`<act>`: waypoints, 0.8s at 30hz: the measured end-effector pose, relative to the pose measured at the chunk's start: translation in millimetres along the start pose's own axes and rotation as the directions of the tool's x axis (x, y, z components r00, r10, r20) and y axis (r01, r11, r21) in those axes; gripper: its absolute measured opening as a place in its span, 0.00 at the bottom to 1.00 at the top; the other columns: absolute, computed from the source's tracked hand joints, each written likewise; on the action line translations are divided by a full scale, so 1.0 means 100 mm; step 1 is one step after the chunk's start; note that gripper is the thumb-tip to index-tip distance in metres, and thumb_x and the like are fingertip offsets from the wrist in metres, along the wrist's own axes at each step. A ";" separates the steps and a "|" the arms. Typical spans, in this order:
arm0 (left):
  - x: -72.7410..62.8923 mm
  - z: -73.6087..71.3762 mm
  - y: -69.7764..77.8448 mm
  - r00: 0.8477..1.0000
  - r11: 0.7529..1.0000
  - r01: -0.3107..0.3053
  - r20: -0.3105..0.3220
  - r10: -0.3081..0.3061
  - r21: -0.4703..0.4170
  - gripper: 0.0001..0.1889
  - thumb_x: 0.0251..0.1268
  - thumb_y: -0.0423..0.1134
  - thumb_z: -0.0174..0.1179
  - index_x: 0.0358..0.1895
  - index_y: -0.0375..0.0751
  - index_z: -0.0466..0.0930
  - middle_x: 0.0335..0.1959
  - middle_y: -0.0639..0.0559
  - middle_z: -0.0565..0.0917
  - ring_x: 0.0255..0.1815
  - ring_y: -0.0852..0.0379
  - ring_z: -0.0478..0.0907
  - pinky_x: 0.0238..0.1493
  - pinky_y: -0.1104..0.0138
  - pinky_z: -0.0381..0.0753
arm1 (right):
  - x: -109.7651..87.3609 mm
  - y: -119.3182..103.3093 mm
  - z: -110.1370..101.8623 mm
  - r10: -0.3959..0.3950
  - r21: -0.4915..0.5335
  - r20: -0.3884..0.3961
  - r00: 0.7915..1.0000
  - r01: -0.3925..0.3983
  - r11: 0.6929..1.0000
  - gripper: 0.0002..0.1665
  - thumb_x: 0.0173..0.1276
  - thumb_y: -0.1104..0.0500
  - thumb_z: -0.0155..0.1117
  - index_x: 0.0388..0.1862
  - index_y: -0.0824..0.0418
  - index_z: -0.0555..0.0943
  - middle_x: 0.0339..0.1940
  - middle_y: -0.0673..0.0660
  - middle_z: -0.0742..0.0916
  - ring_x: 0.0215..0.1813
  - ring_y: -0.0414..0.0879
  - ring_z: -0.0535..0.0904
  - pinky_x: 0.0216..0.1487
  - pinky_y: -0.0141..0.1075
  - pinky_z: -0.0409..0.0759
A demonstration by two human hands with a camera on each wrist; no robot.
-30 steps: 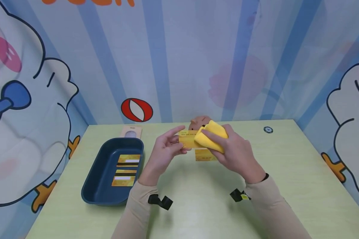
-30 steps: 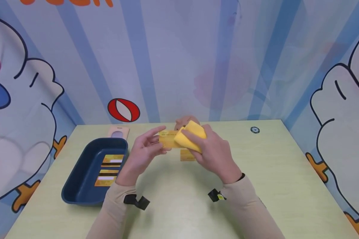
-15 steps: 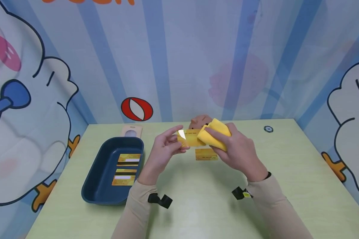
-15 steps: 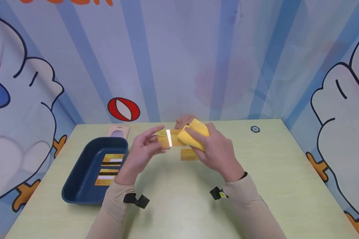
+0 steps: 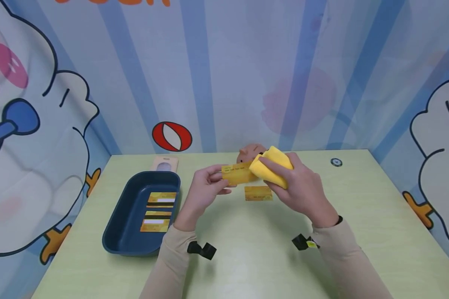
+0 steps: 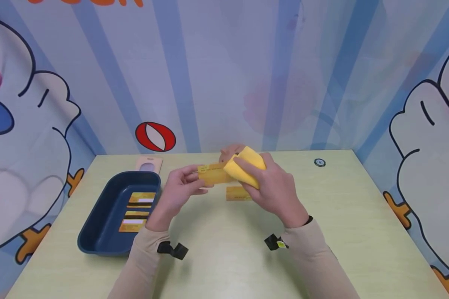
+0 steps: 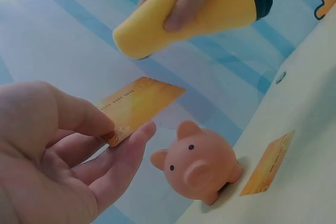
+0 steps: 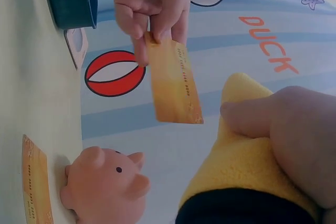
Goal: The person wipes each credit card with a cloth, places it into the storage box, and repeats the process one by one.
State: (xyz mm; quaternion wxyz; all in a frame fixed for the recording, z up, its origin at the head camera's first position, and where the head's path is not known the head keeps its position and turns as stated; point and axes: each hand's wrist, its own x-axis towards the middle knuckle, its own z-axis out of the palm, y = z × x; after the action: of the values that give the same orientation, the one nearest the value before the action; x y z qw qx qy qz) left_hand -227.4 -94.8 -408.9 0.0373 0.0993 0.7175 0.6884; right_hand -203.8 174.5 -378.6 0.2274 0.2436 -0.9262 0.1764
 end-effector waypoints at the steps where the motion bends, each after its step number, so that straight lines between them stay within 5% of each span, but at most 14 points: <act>1: 0.00 0.00 -0.01 1.000 1.000 -0.004 -0.008 0.004 0.008 0.19 0.76 0.27 0.60 0.67 0.35 0.80 0.56 0.39 0.88 0.48 0.43 0.90 0.46 0.61 0.91 | 0.00 0.00 0.00 -0.001 0.002 -0.003 1.000 0.001 1.000 0.37 0.68 0.50 0.77 0.75 0.42 0.78 0.59 0.69 0.79 0.39 0.56 0.80 0.25 0.50 0.83; 8: 0.01 0.06 -0.04 0.995 0.997 -0.033 -0.093 0.039 0.067 0.12 0.75 0.27 0.61 0.56 0.34 0.89 0.49 0.41 0.91 0.48 0.44 0.89 0.48 0.62 0.90 | 0.00 -0.01 -0.02 -0.008 0.011 -0.024 1.000 0.009 1.000 0.37 0.67 0.51 0.77 0.75 0.42 0.78 0.58 0.68 0.79 0.39 0.55 0.81 0.25 0.50 0.83; 13: 0.01 0.09 -0.05 0.989 0.994 -0.083 -0.113 0.091 0.074 0.12 0.75 0.26 0.61 0.53 0.36 0.91 0.53 0.44 0.90 0.50 0.50 0.88 0.53 0.62 0.89 | 0.00 -0.01 -0.02 -0.017 0.019 -0.032 0.999 0.018 1.000 0.37 0.66 0.51 0.78 0.74 0.42 0.78 0.57 0.68 0.79 0.40 0.55 0.80 0.26 0.51 0.83; 18: 0.01 0.09 -0.05 0.987 0.994 -0.104 -0.117 0.107 0.038 0.12 0.74 0.23 0.59 0.50 0.34 0.91 0.62 0.46 0.86 0.54 0.48 0.87 0.55 0.61 0.88 | 0.00 -0.01 -0.02 -0.020 0.018 -0.030 0.999 0.020 1.000 0.38 0.66 0.51 0.78 0.75 0.42 0.78 0.57 0.68 0.79 0.40 0.55 0.80 0.26 0.51 0.84; 24: 0.02 0.09 -0.08 0.991 0.994 -0.112 -0.070 0.112 -0.003 0.11 0.75 0.26 0.61 0.53 0.34 0.90 0.58 0.41 0.86 0.49 0.46 0.90 0.51 0.58 0.90 | 0.00 -0.01 -0.02 -0.009 0.019 -0.022 1.000 0.010 1.000 0.38 0.66 0.50 0.78 0.75 0.41 0.78 0.57 0.68 0.79 0.40 0.55 0.80 0.27 0.51 0.84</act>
State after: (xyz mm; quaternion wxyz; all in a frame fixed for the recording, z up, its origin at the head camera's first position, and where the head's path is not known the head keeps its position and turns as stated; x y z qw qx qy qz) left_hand -228.8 -86.0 -417.4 -0.0261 0.1152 0.7094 0.6948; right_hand -202.4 174.5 -376.6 0.2360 0.2482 -0.9208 0.1867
